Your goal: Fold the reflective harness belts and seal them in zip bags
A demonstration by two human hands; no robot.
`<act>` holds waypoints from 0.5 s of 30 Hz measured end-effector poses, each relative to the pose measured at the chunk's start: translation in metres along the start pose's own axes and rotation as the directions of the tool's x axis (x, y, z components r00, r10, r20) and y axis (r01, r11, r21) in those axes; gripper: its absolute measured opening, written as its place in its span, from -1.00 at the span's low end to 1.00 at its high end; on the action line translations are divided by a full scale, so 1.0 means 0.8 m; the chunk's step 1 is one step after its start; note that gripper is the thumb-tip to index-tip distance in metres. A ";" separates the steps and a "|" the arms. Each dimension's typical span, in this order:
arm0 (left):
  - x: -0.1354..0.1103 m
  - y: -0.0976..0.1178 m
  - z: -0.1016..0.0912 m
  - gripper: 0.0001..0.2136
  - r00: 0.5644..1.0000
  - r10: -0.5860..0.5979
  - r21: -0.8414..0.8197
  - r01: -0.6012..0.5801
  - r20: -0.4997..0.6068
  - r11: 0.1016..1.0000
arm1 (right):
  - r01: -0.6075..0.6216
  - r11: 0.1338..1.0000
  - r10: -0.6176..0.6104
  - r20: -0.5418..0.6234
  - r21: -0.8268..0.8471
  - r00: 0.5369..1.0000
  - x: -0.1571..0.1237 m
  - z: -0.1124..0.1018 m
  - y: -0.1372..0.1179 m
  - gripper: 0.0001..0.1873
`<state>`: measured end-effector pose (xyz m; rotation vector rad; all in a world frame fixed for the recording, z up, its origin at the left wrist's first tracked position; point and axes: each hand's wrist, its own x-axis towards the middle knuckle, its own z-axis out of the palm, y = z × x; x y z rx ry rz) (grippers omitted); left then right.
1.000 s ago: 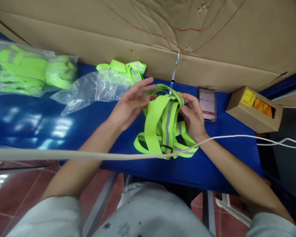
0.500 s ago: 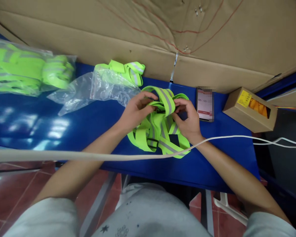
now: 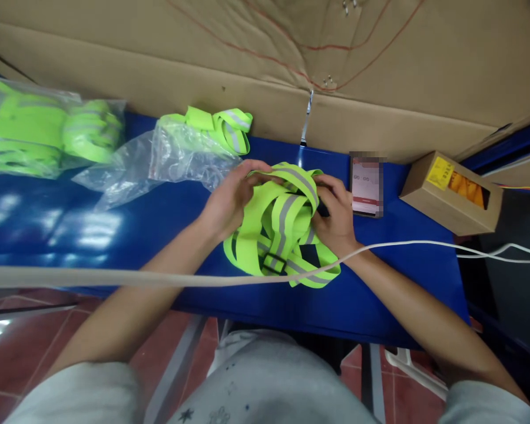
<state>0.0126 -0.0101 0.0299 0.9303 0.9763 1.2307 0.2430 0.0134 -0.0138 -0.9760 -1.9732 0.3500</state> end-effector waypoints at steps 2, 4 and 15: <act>-0.008 -0.004 0.004 -0.53 0.986 0.159 0.226 -0.166 0.048 0.960 | 0.008 1.000 -0.009 -0.022 -0.014 1.000 -0.003 0.000 0.001 -0.77; -0.017 -0.006 0.010 -0.34 0.941 0.310 0.475 -0.337 0.137 0.813 | 0.025 0.999 -0.026 -0.021 -0.047 0.999 -0.008 0.001 -0.001 -0.77; -0.032 0.007 0.017 -0.75 0.924 0.374 0.541 -0.354 0.077 0.763 | 0.036 0.982 -0.026 0.057 -0.186 0.998 -0.009 0.001 -0.021 -0.70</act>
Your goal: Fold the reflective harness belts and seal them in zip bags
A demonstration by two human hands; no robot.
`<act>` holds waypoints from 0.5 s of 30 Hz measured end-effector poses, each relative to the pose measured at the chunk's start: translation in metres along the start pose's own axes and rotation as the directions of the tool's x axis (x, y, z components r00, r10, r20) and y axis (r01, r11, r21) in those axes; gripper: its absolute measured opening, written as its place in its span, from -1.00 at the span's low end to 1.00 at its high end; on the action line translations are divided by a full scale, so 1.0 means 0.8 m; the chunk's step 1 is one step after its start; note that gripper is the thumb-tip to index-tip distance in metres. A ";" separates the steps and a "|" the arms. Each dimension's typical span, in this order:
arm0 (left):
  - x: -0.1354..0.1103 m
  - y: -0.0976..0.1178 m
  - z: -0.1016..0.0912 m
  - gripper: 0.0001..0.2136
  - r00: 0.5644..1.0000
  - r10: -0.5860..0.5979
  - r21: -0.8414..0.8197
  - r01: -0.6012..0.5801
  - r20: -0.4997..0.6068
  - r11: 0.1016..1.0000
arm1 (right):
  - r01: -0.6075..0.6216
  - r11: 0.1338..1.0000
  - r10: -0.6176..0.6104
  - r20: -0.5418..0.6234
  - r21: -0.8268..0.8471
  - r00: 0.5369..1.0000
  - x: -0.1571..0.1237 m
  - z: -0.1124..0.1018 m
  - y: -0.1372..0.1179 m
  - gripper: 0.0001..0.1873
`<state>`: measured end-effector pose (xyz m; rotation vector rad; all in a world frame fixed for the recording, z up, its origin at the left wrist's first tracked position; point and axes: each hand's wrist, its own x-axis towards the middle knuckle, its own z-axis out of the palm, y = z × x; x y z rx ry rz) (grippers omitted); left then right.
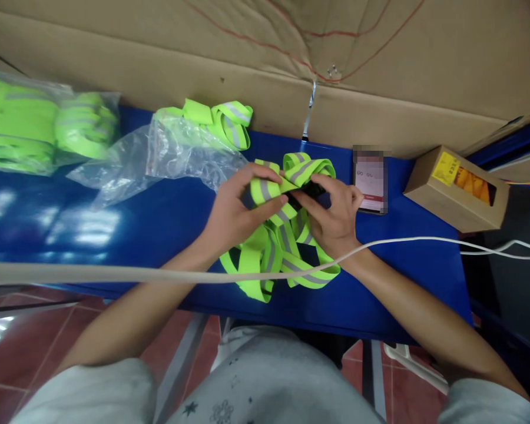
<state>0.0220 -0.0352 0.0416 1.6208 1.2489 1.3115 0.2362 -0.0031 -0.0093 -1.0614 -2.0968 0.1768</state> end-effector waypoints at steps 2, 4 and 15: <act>0.004 0.006 -0.008 -0.80 0.997 -0.022 -0.174 0.010 -0.068 0.985 | 0.005 0.999 -0.008 -0.066 -0.053 0.998 0.004 -0.004 0.004 -0.66; 0.011 0.010 -0.017 -0.79 0.990 -0.008 -0.316 -0.038 -0.143 0.948 | 0.002 0.997 -0.011 -0.116 -0.081 0.993 0.007 -0.007 0.007 -0.69; 0.052 -0.026 -0.064 -0.58 0.843 0.239 -0.185 -0.365 -0.482 0.912 | -0.068 0.961 0.147 -0.285 0.269 0.947 0.030 -0.023 0.004 -0.69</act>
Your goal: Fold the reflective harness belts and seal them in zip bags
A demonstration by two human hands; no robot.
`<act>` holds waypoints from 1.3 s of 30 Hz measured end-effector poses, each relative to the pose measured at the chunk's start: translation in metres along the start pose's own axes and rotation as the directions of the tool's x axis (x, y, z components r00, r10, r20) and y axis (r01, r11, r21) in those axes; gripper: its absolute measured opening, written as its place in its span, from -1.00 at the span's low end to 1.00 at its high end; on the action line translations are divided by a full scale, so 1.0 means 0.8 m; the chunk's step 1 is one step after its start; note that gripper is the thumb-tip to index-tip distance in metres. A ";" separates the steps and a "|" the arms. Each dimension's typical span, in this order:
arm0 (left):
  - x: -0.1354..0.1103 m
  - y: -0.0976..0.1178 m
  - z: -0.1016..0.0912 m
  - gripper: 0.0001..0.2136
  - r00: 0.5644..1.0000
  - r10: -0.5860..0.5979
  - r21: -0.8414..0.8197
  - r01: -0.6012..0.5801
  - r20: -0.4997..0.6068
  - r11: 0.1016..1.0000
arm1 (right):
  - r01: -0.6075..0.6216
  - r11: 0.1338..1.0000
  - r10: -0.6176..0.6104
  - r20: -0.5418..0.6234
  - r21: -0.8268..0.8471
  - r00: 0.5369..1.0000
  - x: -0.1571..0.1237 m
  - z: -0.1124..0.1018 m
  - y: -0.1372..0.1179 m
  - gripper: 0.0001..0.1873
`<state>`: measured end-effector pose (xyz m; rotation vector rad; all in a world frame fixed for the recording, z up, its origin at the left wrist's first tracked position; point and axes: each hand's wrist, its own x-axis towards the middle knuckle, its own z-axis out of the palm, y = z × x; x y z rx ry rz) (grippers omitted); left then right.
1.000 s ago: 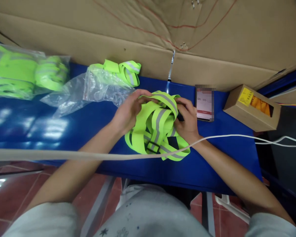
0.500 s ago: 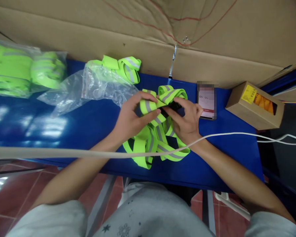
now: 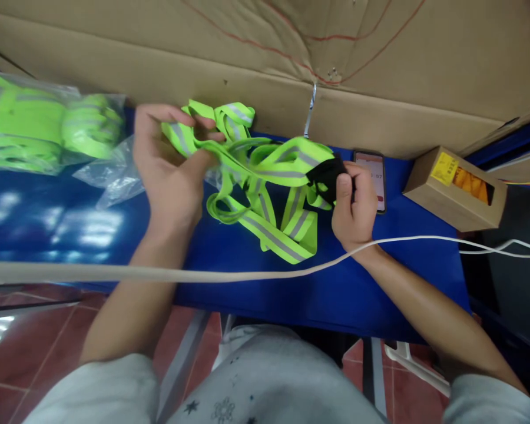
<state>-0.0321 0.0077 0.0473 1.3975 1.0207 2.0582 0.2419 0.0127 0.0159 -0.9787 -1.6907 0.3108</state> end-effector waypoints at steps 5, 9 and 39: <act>0.015 -0.019 -0.037 -0.68 0.990 0.137 0.269 -0.125 -0.028 0.955 | -0.242 0.964 0.251 -0.070 0.113 0.966 -0.001 0.006 0.018 -0.55; -0.003 -0.010 -0.026 -0.57 0.948 0.167 0.419 -0.272 0.271 0.866 | -0.105 0.981 0.083 0.134 0.162 0.987 -0.006 0.010 0.008 -0.67; -0.041 0.012 0.006 -0.50 0.947 -0.213 0.931 -0.162 0.239 0.328 | -0.130 0.612 0.445 0.204 -0.780 0.872 -0.042 -0.125 0.024 -0.29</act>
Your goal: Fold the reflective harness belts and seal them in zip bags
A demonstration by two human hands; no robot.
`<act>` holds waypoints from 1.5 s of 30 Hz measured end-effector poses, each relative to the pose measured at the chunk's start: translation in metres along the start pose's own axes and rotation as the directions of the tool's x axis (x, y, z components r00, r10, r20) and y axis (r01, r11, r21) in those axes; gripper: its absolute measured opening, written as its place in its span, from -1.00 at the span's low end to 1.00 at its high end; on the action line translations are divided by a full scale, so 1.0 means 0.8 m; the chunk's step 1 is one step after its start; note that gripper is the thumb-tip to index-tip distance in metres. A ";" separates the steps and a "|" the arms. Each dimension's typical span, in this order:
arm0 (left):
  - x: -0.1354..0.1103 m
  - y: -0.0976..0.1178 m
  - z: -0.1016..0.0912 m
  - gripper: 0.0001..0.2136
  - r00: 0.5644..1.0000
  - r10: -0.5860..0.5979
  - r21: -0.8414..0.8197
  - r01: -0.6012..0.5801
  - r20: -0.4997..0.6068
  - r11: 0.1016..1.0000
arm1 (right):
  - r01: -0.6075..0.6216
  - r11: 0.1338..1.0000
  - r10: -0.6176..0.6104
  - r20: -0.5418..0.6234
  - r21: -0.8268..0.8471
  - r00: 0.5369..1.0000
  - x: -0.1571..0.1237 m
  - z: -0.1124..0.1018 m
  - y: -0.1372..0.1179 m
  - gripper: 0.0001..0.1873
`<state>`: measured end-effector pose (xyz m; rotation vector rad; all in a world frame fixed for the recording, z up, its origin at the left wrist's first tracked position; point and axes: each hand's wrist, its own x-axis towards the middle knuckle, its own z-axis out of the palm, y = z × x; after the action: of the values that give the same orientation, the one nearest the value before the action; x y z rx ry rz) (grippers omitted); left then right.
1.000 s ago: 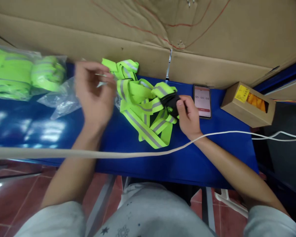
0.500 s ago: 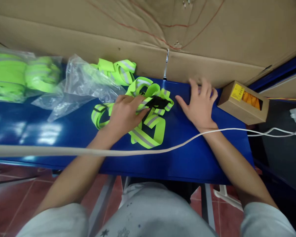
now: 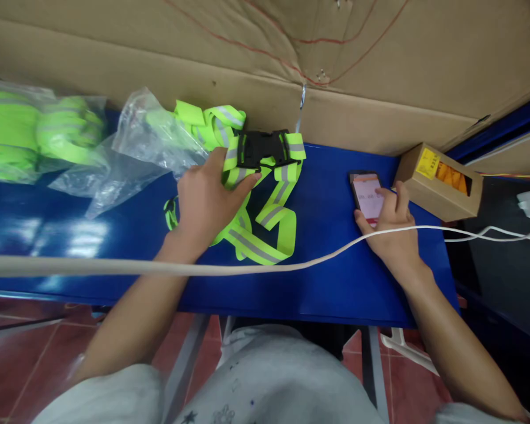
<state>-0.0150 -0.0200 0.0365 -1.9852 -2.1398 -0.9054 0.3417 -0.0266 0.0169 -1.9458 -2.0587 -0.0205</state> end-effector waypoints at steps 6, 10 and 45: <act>-0.001 -0.002 0.002 -0.53 1.000 -0.004 -0.059 0.004 0.001 0.998 | -0.124 0.988 0.126 0.010 -0.096 0.992 -0.082 -0.029 0.057 -0.24; -0.001 0.002 0.000 -0.50 0.998 -0.051 -0.017 0.052 0.047 0.999 | -0.213 0.974 0.211 -0.033 -0.075 0.977 -0.094 -0.037 0.076 -0.17; -0.023 0.028 0.008 -0.33 0.895 0.395 -0.085 -0.386 0.207 0.919 | 0.561 0.538 0.078 -0.700 0.629 0.710 0.170 -0.008 -0.127 -0.87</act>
<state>0.0112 -0.0334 0.0309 -2.5151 -1.7139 -0.6934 0.2395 0.0966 0.0749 -0.8186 -1.4095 0.1382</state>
